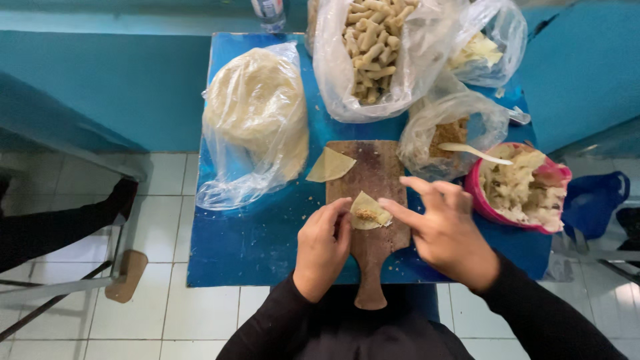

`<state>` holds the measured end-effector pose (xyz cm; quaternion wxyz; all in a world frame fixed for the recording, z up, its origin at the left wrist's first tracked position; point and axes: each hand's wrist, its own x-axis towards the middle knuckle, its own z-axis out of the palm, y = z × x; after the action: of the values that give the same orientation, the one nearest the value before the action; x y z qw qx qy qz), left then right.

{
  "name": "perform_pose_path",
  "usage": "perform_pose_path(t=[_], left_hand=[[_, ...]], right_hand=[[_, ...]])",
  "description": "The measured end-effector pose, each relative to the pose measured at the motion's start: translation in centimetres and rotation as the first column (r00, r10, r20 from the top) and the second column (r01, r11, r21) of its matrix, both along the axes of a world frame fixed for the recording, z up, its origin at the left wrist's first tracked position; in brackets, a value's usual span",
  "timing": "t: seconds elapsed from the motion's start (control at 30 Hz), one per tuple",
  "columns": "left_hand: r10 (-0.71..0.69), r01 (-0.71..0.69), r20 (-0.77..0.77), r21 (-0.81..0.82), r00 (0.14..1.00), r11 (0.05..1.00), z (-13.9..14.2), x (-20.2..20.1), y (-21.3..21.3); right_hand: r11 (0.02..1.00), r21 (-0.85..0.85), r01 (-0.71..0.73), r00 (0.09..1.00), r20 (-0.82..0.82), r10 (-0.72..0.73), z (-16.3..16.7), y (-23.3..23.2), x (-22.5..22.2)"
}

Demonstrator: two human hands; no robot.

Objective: The person sits at a small table and wraps filled pastries. They take thin dough wrappers from a board, spoon brown filling from a plastic bag onto each wrapper, fold the wrapper over the filling, and place the finished rolled item into a large bag with other completed rolls.

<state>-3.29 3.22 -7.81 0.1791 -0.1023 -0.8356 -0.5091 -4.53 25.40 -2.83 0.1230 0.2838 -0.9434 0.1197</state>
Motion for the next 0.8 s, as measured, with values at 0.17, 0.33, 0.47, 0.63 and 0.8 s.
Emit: perform_pose_path(t=[0.17, 0.33, 0.47, 0.63, 0.8], left_hand=[[0.031, -0.03, -0.024, 0.019, 0.999, 0.999, -0.1, 0.0, 0.1], [0.029, -0.029, -0.003, 0.026, 1.0, 0.999, -0.2, 0.0, 0.2], [0.019, -0.019, -0.005, 0.022, 1.0, 1.0, -0.2, 0.0, 0.2], [0.024, -0.023, -0.019, 0.023, 1.0, 0.999, 0.0, 0.0, 0.2], [0.023, -0.023, -0.013, 0.021, 1.0, 1.0, 0.1, 0.1, 0.0]], right_hand=[[0.988, 0.151, -0.046, 0.998, -0.037, 0.052, -1.5, -2.2, -2.0], [0.927, 0.374, -0.014, 0.972, -0.211, 0.1, -2.2, -1.7, -2.0], [0.924, 0.382, 0.013, 0.965, -0.246, 0.088, -1.5, -0.9, -1.9], [0.932, 0.352, -0.082, 0.956, -0.237, 0.173, -1.5, -1.5, -2.8], [0.956, 0.285, -0.068, 0.96, -0.243, 0.14, -1.7, -1.8, -3.2]])
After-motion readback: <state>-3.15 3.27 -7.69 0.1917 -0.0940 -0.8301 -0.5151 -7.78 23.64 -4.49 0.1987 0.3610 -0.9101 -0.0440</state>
